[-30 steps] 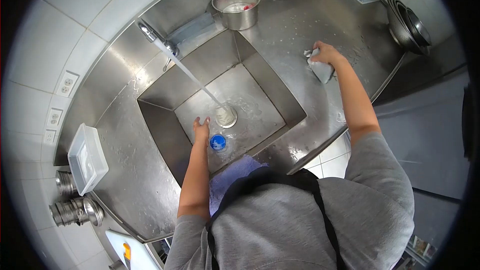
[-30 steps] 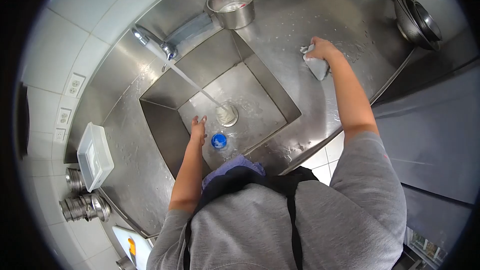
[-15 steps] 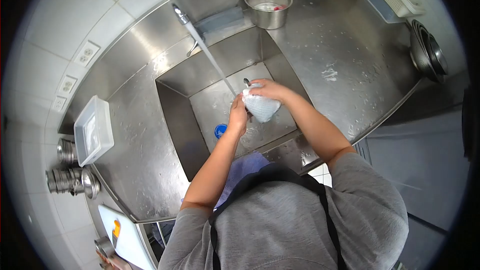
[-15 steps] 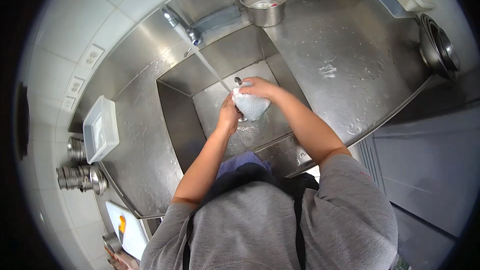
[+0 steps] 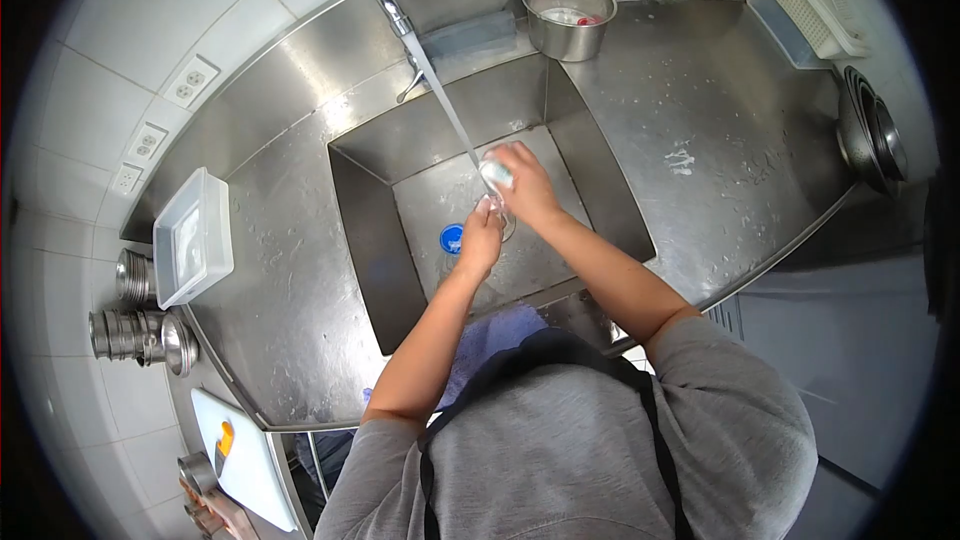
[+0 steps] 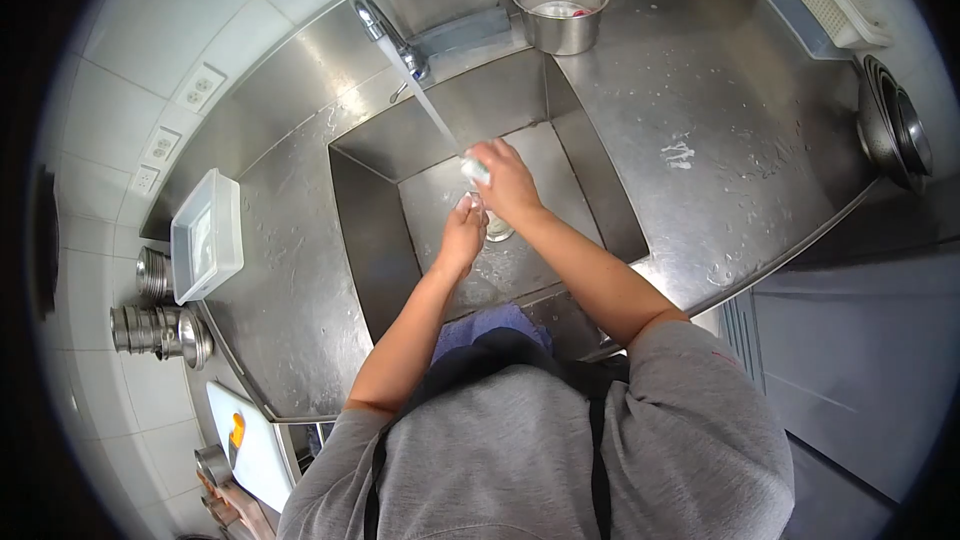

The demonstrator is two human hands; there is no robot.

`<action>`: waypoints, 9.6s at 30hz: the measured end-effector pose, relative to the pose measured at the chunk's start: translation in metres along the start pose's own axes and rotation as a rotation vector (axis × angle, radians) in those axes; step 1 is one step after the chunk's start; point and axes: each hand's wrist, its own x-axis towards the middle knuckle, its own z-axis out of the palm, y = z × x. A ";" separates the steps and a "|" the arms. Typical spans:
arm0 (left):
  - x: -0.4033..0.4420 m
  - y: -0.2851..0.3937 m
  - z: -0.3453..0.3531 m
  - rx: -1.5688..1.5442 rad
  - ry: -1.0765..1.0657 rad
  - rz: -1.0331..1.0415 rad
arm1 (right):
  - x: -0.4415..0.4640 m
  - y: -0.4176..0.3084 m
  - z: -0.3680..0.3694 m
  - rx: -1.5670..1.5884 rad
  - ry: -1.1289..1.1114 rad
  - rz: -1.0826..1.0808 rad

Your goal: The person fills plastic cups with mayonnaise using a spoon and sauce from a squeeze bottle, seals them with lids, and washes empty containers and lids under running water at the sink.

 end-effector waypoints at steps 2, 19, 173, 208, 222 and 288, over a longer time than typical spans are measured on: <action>-0.001 -0.004 -0.001 -0.007 0.021 0.045 | 0.010 0.011 -0.002 0.243 0.011 0.287; 0.044 -0.058 -0.090 -0.084 -0.520 -0.514 | 0.032 0.049 -0.008 -0.156 -0.308 0.237; 0.097 -0.032 -0.059 -0.704 0.026 -0.369 | 0.006 0.043 0.080 -0.303 -0.772 0.193; 0.107 -0.047 -0.097 -0.767 0.153 -0.441 | 0.009 0.055 0.097 -0.486 -0.606 -0.347; 0.085 0.003 -0.083 -0.508 0.136 -0.141 | 0.060 0.015 0.086 0.701 -0.204 0.764; 0.111 -0.047 -0.042 -0.571 -0.187 -0.547 | 0.072 0.059 0.014 -0.239 -0.725 0.156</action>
